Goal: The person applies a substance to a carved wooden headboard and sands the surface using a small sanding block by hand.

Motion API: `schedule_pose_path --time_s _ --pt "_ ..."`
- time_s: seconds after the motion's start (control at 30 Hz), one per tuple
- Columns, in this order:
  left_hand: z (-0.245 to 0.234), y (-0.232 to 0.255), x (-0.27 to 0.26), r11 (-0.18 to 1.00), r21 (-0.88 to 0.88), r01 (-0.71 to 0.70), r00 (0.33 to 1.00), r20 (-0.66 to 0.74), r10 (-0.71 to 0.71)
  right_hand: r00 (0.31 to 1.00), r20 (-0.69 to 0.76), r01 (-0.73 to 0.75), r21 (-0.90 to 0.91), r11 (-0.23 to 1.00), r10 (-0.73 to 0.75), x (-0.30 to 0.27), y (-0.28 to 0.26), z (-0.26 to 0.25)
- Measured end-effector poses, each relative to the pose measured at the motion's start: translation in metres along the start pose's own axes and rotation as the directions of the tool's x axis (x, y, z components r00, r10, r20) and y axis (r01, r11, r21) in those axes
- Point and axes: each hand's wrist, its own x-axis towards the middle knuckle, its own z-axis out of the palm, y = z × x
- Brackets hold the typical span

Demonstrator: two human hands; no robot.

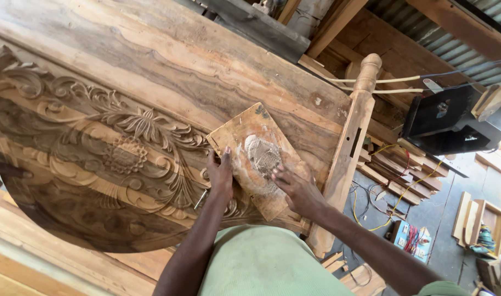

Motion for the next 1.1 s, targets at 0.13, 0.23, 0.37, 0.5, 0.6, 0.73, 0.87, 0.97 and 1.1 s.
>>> schedule_pose_path --time_s 0.13,0.23,0.37,0.5,0.6,0.73,0.87,0.97,1.1 --pt "0.002 0.000 0.007 0.987 0.015 -0.161 0.987 0.034 0.160 0.904 0.404 -0.107 -0.110 0.988 0.142 0.000 0.014 -0.032" --pt "0.000 -0.004 0.007 0.998 -0.060 -0.002 1.000 0.017 0.003 0.974 0.223 -0.009 -0.116 0.993 0.035 0.024 0.022 -0.059" --pt "0.006 -0.006 0.008 0.998 -0.044 0.047 0.999 -0.009 -0.048 0.992 0.121 -0.036 -0.021 0.999 0.039 0.084 0.032 -0.088" --pt "0.003 -0.002 0.010 0.981 -0.190 -0.030 0.999 0.019 0.034 0.912 0.342 -0.200 -0.109 0.974 0.226 0.134 0.020 -0.099" --pt "0.009 -0.006 0.012 0.997 -0.073 -0.041 0.998 -0.048 0.037 0.866 0.427 -0.187 -0.210 0.960 0.262 0.143 0.021 -0.094" --pt "0.010 -0.013 0.015 0.992 -0.120 -0.044 0.996 -0.081 0.034 0.892 0.390 -0.128 -0.268 0.955 0.228 0.139 0.027 -0.068" --pt "0.010 -0.011 0.009 0.998 -0.044 -0.033 0.994 -0.110 0.028 0.882 0.396 -0.192 -0.190 0.963 0.254 0.114 0.017 -0.056" --pt "0.013 -0.003 0.005 0.990 -0.135 -0.030 0.996 -0.088 0.018 0.821 0.489 -0.166 -0.290 0.943 0.295 0.090 0.000 -0.066" --pt "0.009 0.000 -0.002 0.988 -0.154 0.016 0.997 -0.077 -0.028 0.760 0.581 -0.228 -0.183 0.956 0.292 0.068 -0.011 -0.082"
